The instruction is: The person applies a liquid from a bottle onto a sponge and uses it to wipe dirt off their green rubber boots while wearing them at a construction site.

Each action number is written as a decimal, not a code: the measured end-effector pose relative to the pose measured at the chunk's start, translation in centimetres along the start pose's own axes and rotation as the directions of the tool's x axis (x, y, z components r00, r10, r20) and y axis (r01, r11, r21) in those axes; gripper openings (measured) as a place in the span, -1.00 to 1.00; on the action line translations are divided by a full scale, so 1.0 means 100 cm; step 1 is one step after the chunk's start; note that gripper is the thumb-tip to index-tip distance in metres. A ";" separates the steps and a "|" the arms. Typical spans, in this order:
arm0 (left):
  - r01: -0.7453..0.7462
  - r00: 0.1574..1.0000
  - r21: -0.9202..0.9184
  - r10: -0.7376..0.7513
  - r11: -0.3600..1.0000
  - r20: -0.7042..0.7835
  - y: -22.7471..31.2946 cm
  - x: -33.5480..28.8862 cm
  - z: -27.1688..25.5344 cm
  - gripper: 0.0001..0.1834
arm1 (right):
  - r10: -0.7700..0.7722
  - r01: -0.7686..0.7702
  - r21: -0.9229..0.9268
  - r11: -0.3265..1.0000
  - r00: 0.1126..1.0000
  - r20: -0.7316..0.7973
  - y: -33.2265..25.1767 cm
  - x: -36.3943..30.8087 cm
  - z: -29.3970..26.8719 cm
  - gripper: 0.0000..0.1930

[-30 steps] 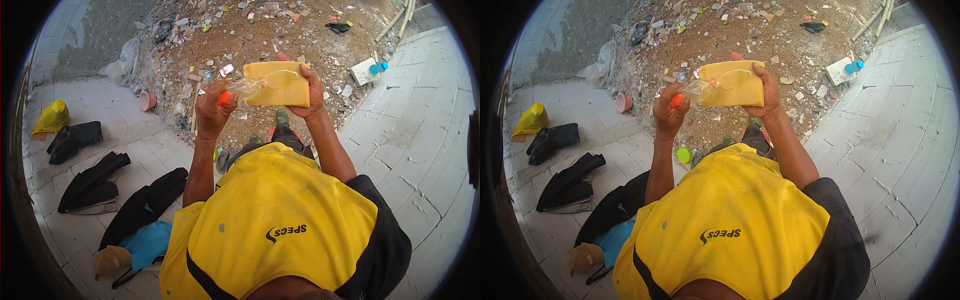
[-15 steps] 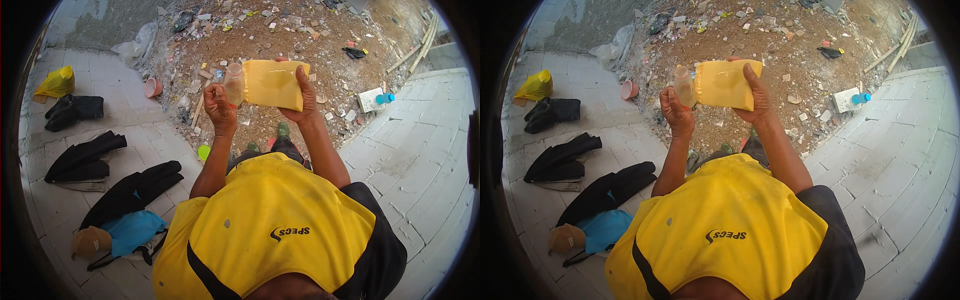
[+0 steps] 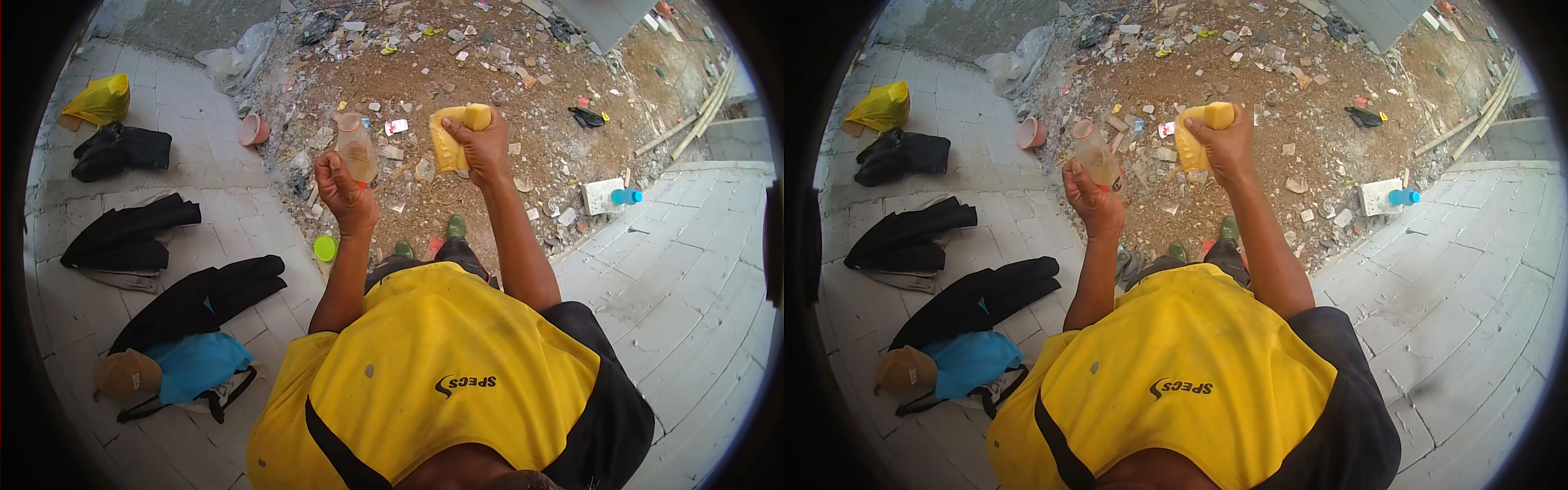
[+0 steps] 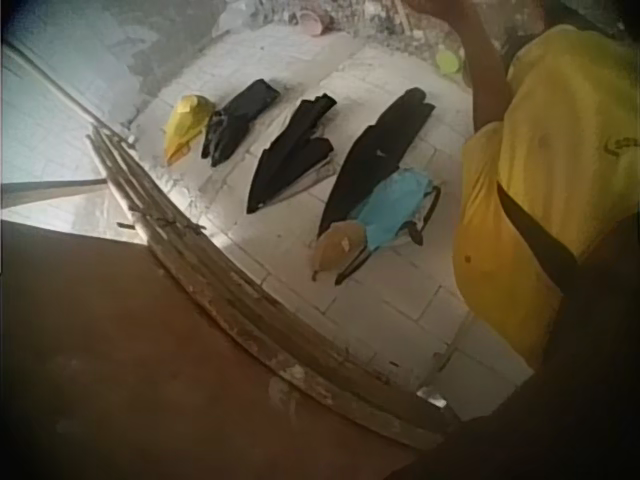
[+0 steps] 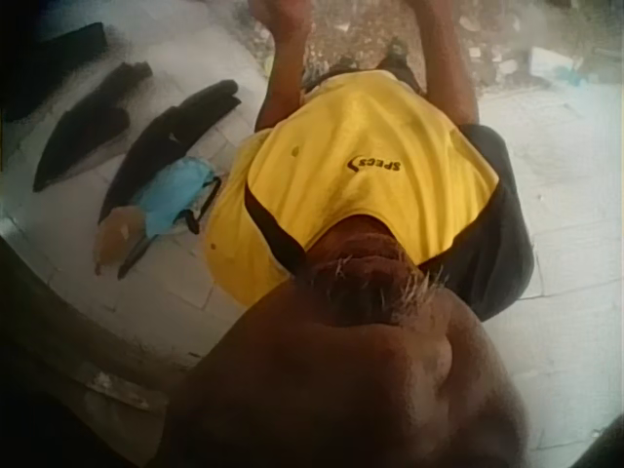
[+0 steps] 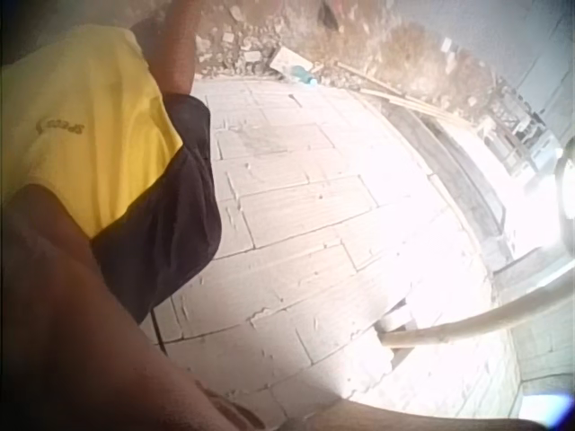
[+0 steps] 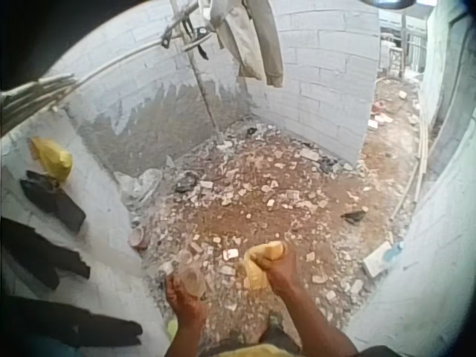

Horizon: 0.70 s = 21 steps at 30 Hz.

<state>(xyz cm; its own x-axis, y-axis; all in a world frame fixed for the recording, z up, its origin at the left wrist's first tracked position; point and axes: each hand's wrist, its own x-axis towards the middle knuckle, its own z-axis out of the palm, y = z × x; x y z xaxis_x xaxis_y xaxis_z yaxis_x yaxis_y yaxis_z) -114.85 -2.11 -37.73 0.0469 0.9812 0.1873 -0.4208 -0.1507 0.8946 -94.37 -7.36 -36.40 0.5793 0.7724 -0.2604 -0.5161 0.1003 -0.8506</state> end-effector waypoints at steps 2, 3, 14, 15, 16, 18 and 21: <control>0.007 1.000 0.004 -0.006 1.000 -0.018 -0.002 -0.001 -0.004 -0.75 | -0.106 0.106 -0.163 0.981 0.994 0.009 -0.003 0.007 -0.005 -0.57; -0.002 1.000 -0.002 0.002 1.000 -0.025 -0.003 -0.001 -0.006 -0.75 | -0.150 0.159 -0.300 0.941 0.987 0.053 -0.006 0.008 -0.007 -0.59; 0.031 0.997 -0.042 -0.033 0.999 -0.067 0.004 0.007 0.008 -0.74 | -0.070 -0.026 0.283 0.959 0.944 0.323 -0.055 0.022 -0.001 -0.49; 0.016 0.998 -0.049 -0.020 0.999 -0.064 0.003 0.007 0.008 -0.75 | -0.051 -0.040 0.295 0.955 0.954 0.295 -0.055 0.023 0.003 -0.46; 0.007 0.997 -0.045 -0.010 0.999 -0.074 0.003 0.007 0.009 -0.75 | 0.048 -0.123 0.220 0.968 0.948 0.315 -0.051 0.026 0.001 -0.40; 0.019 0.999 -0.049 -0.021 0.999 -0.043 -0.001 0.008 0.014 -0.75 | 0.037 -0.127 0.235 0.964 0.934 0.354 -0.038 0.025 0.008 -0.42; 0.029 0.999 0.058 -0.028 0.998 -0.018 -0.008 0.011 0.013 -0.56 | 0.060 -0.214 0.308 0.927 0.895 0.443 -0.025 0.021 0.018 -0.45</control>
<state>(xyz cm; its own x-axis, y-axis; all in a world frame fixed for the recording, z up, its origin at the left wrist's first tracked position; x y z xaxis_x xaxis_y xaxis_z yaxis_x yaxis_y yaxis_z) -113.24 -1.09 -37.70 0.0427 0.9870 0.1547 -0.3656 -0.1286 0.9219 -92.94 -4.86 -34.04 0.2083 0.9746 -0.0818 -0.7968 0.1206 -0.5921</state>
